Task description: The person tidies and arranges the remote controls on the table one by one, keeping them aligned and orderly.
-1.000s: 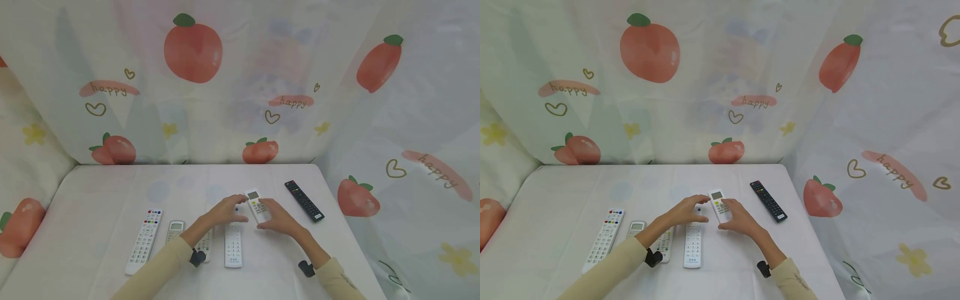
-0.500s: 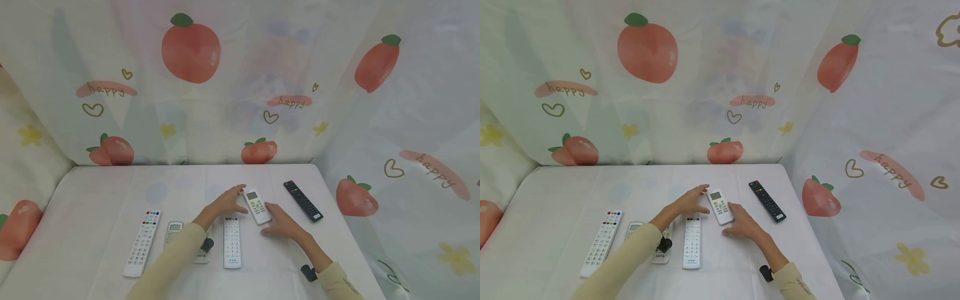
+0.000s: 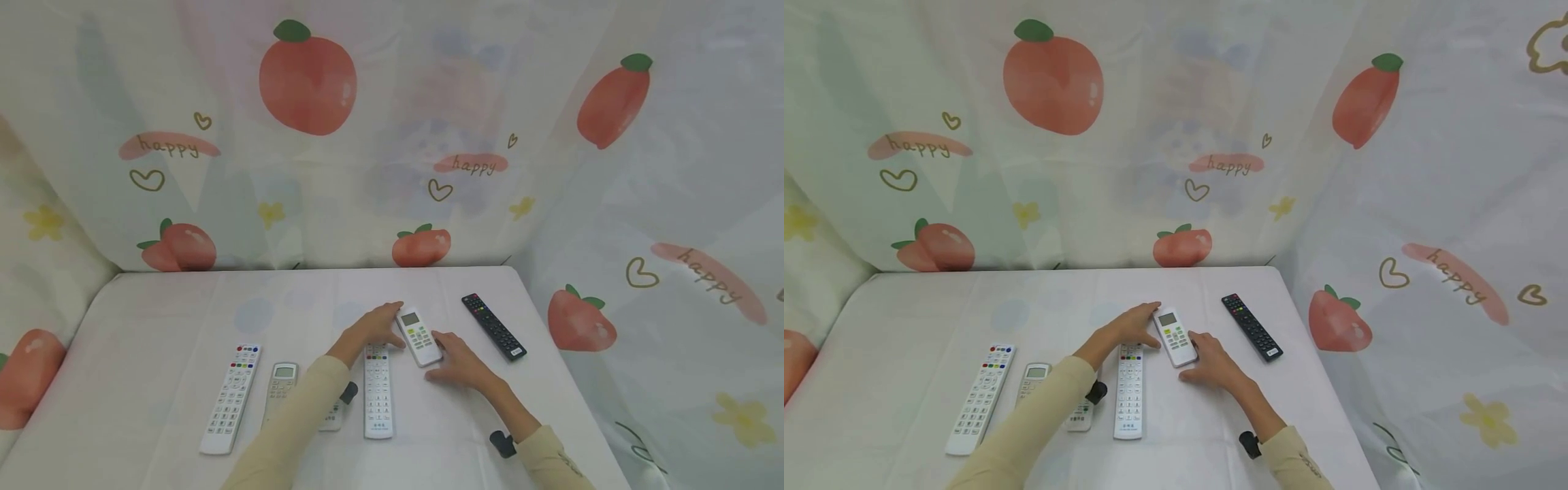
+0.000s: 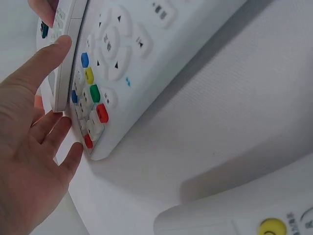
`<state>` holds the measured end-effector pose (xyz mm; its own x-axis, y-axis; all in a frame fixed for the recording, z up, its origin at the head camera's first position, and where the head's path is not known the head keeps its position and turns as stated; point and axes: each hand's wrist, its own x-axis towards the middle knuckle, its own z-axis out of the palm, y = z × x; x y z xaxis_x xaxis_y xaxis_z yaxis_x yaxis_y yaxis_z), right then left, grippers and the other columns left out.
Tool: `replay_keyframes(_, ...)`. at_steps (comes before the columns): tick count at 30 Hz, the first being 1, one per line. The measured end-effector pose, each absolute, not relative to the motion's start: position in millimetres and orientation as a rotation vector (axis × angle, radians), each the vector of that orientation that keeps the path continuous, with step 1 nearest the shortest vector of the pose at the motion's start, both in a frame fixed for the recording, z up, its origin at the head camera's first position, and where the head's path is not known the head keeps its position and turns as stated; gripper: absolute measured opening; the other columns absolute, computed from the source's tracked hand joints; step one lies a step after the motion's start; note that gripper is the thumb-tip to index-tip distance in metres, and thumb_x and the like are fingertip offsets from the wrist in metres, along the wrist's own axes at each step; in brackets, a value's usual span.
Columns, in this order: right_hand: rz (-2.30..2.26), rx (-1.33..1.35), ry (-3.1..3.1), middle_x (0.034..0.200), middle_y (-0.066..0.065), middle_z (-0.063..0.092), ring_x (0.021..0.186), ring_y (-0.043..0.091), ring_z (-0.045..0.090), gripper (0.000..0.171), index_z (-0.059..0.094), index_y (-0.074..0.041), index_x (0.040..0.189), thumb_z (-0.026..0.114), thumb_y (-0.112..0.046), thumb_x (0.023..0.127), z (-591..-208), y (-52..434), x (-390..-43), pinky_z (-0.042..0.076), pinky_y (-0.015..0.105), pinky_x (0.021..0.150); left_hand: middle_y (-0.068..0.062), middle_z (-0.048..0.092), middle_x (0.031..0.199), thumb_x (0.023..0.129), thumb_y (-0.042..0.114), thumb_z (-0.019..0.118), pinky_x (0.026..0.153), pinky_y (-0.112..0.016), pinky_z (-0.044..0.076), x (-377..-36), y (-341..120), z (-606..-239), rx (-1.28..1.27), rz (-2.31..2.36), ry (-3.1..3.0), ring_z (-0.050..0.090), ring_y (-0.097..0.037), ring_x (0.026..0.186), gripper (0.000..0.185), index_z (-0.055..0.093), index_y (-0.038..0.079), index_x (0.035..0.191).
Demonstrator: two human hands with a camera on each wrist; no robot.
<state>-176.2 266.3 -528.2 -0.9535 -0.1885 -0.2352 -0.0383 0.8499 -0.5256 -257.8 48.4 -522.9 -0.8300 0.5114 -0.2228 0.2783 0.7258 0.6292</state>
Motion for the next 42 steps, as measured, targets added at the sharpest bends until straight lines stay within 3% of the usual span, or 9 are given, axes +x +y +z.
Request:
replay_keyframes(7, -0.809, -0.162, 2.757, 0.132, 0.014, 0.056, 0.123, 0.033, 0.053, 0.09, 0.044, -0.002, 0.148, 0.089, -0.028, 0.074, -528.9, 264.7, -176.5, 0.043, 0.05, 0.105, -0.007, 0.042, 0.154, 0.077, 0.036, 0.086, 0.115, -0.047, 0.028, -259.8, 52.2, -523.2, 0.631, 0.746, 2.602, 0.036, -0.026, 0.142, 0.092, 0.04, 0.013, 0.153)
replay_keyframes(13, -0.814, -0.168, 2.777, 0.128, 0.01, 0.057, 0.117, 0.028, 0.055, 0.085, 0.048, -0.004, 0.146, 0.089, -0.026, 0.074, -530.7, 263.8, -176.4, 0.046, 0.047, 0.101, -0.005, 0.047, 0.149, 0.08, 0.04, 0.084, 0.113, -0.044, 0.034, -259.3, 54.5, -524.6, 0.664, 0.682, 2.647, 0.042, -0.023, 0.138, 0.084, 0.046, 0.014, 0.15)
replay_keyframes(42, -0.792, -0.168, 2.848, 0.117, 0.006, 0.061, 0.104, 0.021, 0.057, 0.087, 0.053, -0.001, 0.14, 0.092, -0.034, 0.069, -525.8, 269.5, -148.6, 0.049, 0.043, 0.095, -0.003, 0.052, 0.141, 0.078, 0.04, 0.086, 0.106, -0.037, 0.042, -252.9, 62.1, -515.5, 0.836, 0.685, 2.585, 0.051, -0.019, 0.125, 0.081, 0.052, 0.013, 0.146)
